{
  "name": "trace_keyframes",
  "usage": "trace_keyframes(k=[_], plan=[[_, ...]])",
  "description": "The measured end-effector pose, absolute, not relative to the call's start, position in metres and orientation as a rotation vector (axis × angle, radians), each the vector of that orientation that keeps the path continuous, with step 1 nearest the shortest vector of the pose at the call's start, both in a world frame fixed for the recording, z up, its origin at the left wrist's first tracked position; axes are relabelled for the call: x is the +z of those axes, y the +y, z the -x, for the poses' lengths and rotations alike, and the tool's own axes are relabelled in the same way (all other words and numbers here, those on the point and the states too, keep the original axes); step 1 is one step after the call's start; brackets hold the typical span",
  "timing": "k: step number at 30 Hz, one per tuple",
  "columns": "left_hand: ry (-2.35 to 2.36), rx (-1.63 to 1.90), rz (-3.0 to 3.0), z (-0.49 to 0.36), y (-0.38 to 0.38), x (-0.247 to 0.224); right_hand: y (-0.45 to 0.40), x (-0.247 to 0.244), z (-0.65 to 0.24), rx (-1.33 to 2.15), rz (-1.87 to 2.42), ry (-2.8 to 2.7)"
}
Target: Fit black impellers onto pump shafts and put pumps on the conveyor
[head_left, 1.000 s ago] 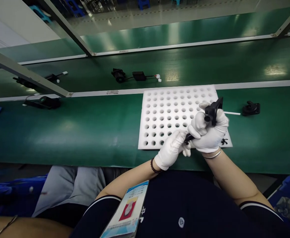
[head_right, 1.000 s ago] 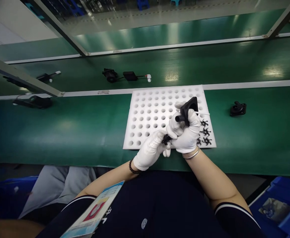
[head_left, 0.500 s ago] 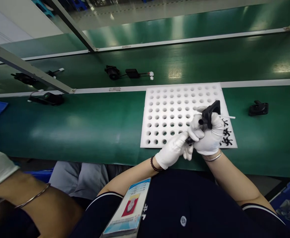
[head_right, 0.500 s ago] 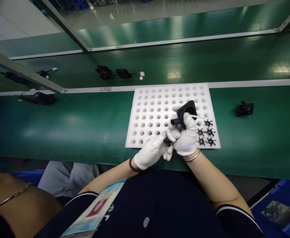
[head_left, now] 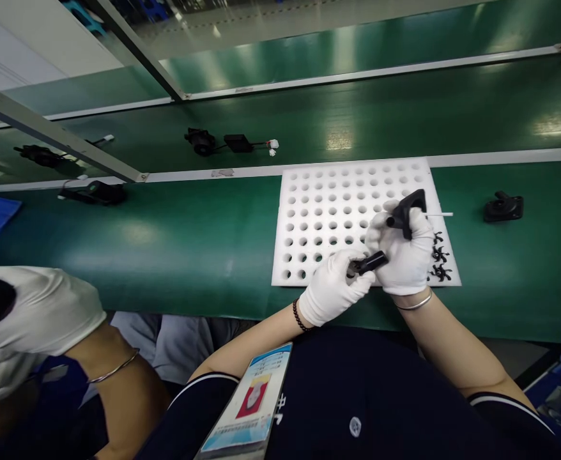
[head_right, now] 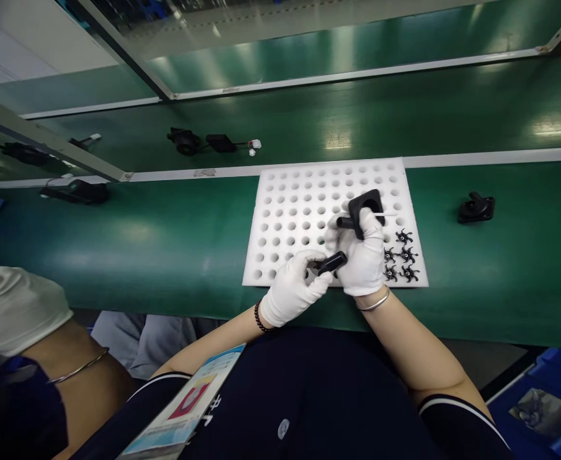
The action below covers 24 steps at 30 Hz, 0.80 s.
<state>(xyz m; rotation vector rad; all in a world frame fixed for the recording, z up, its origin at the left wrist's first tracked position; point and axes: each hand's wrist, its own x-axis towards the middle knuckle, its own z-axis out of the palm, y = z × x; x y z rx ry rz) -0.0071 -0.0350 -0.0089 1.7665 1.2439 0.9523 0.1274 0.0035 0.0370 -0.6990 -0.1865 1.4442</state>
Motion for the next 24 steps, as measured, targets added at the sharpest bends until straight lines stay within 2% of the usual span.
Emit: trace_keyframes(k=[6, 10, 14, 17, 24], plan=[[0.846, 1.121, -1.372, -0.004, -0.038, -0.028, 0.003, 0.039, -0.126, 1.597, 0.569, -0.095], [0.839, 1.157, -1.249, -0.009, -0.033, -0.029, 0.006, 0.038, -0.126, 1.681, 0.532, 0.0], [0.834, 1.234, -1.167, 0.0, -0.024, -0.017, 0.009, 0.028, -0.135, 1.517, 0.671, -0.169], [0.837, 1.125, -1.115, 0.012, -0.017, -0.014, 0.01, 0.021, -0.148, 1.37, 0.823, -0.304], [0.905, 1.013, -1.436, 0.022, -0.014, -0.022, -0.014, 0.022, -0.152, 1.406, 0.824, -0.708]])
